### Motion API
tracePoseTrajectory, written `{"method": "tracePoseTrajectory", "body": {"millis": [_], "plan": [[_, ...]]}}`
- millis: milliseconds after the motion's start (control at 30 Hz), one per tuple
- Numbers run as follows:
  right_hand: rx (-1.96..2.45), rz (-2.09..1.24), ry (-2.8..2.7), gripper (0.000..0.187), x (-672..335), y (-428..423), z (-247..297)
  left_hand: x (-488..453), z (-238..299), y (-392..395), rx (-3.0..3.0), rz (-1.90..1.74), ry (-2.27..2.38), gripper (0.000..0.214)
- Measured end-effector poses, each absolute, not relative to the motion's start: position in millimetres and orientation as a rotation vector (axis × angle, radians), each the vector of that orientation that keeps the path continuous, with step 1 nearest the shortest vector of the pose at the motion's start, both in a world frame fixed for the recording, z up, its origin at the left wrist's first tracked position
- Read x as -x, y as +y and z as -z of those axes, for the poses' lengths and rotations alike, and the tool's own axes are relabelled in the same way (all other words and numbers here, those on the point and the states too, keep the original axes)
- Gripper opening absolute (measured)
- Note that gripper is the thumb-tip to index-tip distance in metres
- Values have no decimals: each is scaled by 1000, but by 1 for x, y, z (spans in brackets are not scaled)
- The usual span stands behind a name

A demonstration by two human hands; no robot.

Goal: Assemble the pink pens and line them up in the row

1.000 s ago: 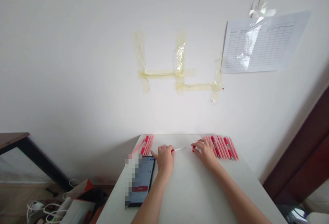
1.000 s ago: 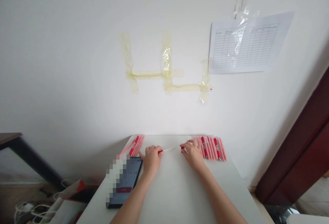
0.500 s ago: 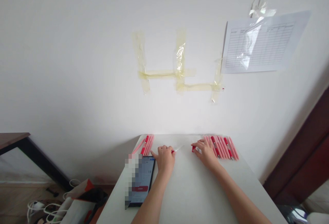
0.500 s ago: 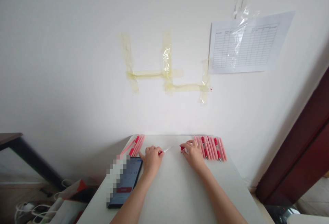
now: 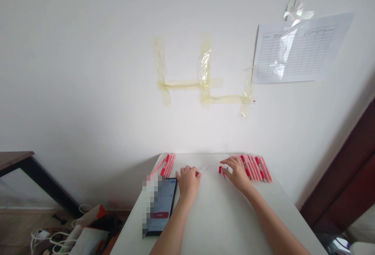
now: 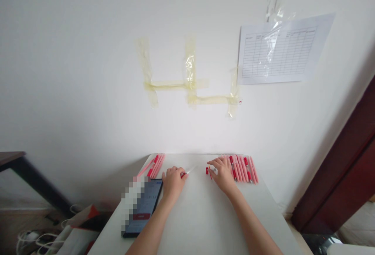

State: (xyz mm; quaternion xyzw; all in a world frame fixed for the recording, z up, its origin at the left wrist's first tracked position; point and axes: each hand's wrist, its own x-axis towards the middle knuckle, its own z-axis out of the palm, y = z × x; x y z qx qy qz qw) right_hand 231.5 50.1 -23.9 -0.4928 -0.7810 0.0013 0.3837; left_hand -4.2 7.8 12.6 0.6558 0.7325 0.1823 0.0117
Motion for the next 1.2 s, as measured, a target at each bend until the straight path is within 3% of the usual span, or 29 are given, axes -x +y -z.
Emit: {"method": "tracePoseTrajectory", "body": {"millis": [600, 900, 1200], "plan": [[1503, 139, -1781, 33, -285, 67, 30, 8, -9, 14, -2128, -576, 2244, 26], [1660, 198, -1881, 33, -288, 61, 31, 15, -3, 14, -2177, -592, 2346, 39], [1653, 226, -1886, 32, -285, 61, 35, 17, -6, 14, -2099, -537, 2323, 33]]}}
